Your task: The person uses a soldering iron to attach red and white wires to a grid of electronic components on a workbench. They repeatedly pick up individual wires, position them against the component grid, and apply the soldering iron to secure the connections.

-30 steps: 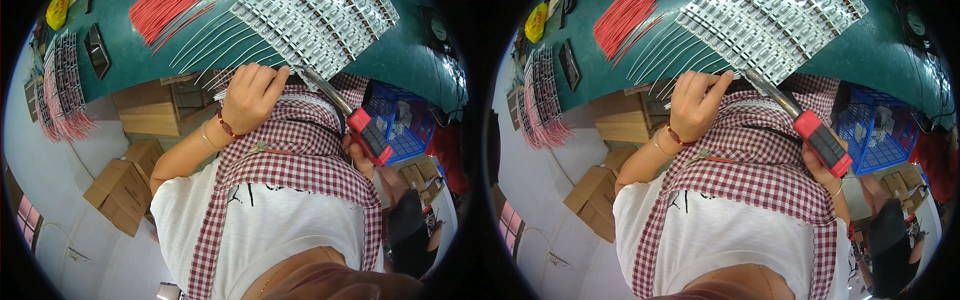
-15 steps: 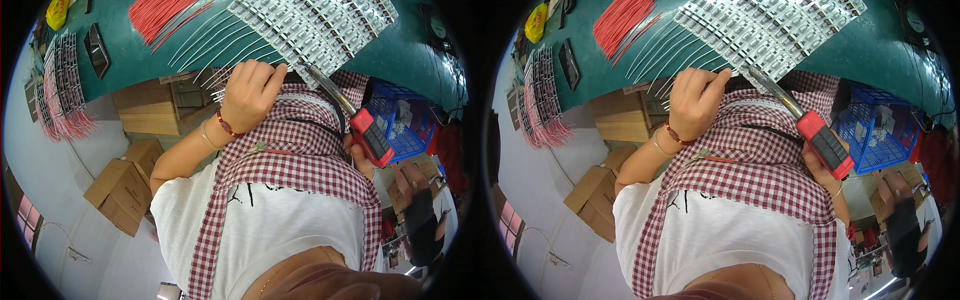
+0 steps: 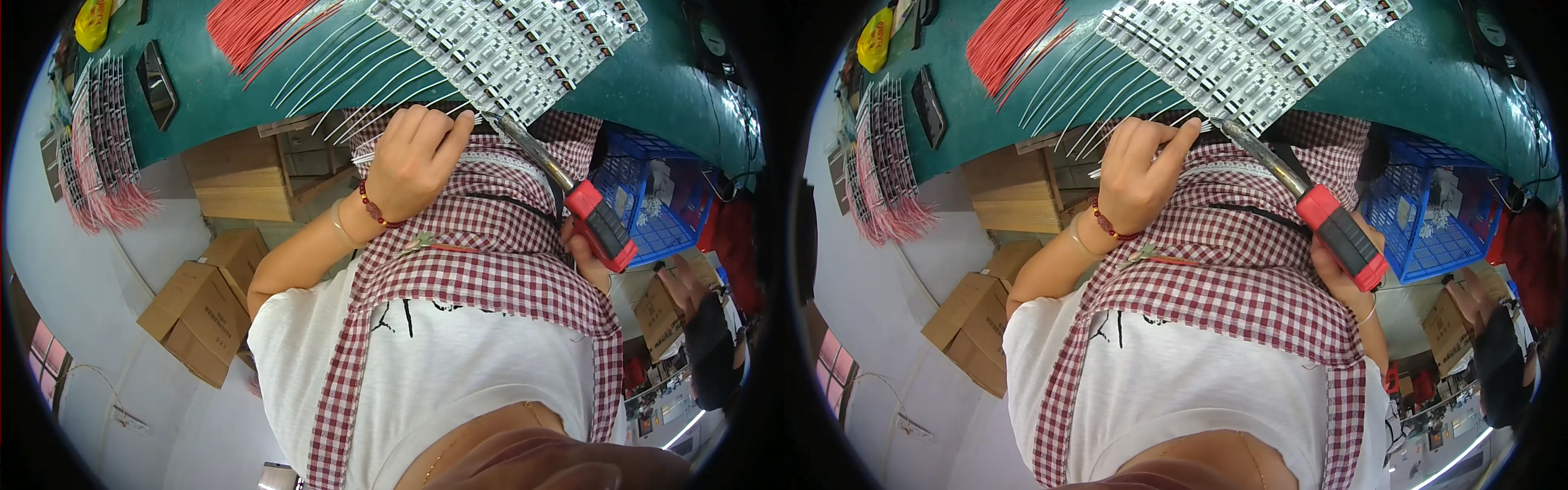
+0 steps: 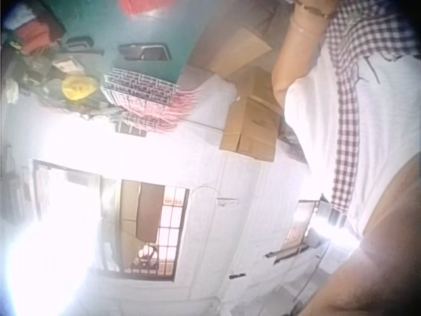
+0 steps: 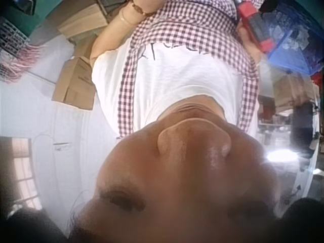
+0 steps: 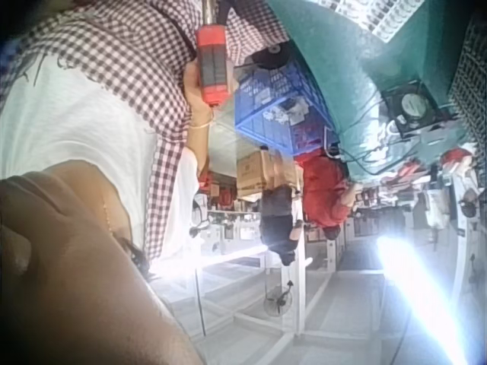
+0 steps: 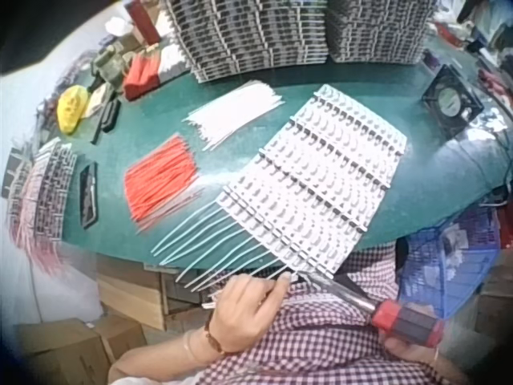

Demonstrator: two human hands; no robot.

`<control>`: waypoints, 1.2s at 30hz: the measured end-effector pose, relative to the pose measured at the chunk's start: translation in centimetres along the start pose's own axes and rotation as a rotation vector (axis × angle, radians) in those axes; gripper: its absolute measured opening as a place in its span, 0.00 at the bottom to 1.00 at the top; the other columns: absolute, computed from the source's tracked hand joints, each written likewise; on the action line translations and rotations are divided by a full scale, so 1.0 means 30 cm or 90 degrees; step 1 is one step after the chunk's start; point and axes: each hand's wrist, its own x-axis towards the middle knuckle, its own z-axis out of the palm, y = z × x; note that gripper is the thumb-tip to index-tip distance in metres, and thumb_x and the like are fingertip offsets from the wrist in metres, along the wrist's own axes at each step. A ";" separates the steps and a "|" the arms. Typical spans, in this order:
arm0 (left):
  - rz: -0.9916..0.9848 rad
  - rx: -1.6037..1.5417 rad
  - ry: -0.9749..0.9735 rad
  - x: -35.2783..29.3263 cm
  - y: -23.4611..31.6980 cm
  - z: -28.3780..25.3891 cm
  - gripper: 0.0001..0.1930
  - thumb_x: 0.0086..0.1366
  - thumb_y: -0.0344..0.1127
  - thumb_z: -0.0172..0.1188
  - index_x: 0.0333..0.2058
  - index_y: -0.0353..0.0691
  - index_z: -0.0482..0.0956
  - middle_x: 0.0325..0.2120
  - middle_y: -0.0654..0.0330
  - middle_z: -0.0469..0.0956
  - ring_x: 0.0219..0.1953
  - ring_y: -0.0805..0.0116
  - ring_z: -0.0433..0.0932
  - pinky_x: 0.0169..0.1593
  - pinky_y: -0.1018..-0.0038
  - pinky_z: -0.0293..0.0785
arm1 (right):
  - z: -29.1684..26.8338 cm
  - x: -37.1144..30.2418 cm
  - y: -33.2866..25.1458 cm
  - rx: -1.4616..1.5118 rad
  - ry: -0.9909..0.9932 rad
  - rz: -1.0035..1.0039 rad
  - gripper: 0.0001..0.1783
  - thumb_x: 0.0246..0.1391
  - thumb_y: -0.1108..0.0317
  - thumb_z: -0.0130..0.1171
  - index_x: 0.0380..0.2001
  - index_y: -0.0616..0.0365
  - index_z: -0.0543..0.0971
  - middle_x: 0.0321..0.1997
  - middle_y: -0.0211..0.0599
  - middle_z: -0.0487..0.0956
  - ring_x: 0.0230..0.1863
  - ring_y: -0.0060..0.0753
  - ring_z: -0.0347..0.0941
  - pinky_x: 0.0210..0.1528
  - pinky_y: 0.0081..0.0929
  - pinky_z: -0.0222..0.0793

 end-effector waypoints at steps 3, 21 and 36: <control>-0.002 0.003 0.001 0.001 0.002 0.000 0.21 0.43 0.20 0.59 0.40 0.32 0.81 0.26 0.59 0.70 0.26 0.64 0.69 0.30 0.71 0.66 | 0.001 -0.005 0.004 -0.005 0.007 -0.006 0.08 0.43 0.71 0.65 0.30 0.57 0.80 0.28 0.37 0.77 0.22 0.42 0.73 0.22 0.31 0.65; -0.030 0.015 0.006 0.004 0.006 -0.010 0.17 0.46 0.19 0.62 0.39 0.33 0.80 0.25 0.59 0.69 0.26 0.63 0.69 0.30 0.70 0.66 | -0.003 0.013 0.012 0.052 -0.004 -0.040 0.10 0.49 0.65 0.63 0.32 0.59 0.80 0.29 0.38 0.78 0.26 0.39 0.75 0.27 0.30 0.69; -0.028 0.024 0.013 0.015 0.011 -0.005 0.16 0.46 0.19 0.62 0.38 0.33 0.80 0.24 0.59 0.68 0.26 0.63 0.69 0.30 0.70 0.66 | -0.005 0.011 -0.005 0.214 0.013 0.050 0.11 0.50 0.64 0.64 0.32 0.61 0.80 0.28 0.37 0.77 0.26 0.34 0.75 0.29 0.27 0.68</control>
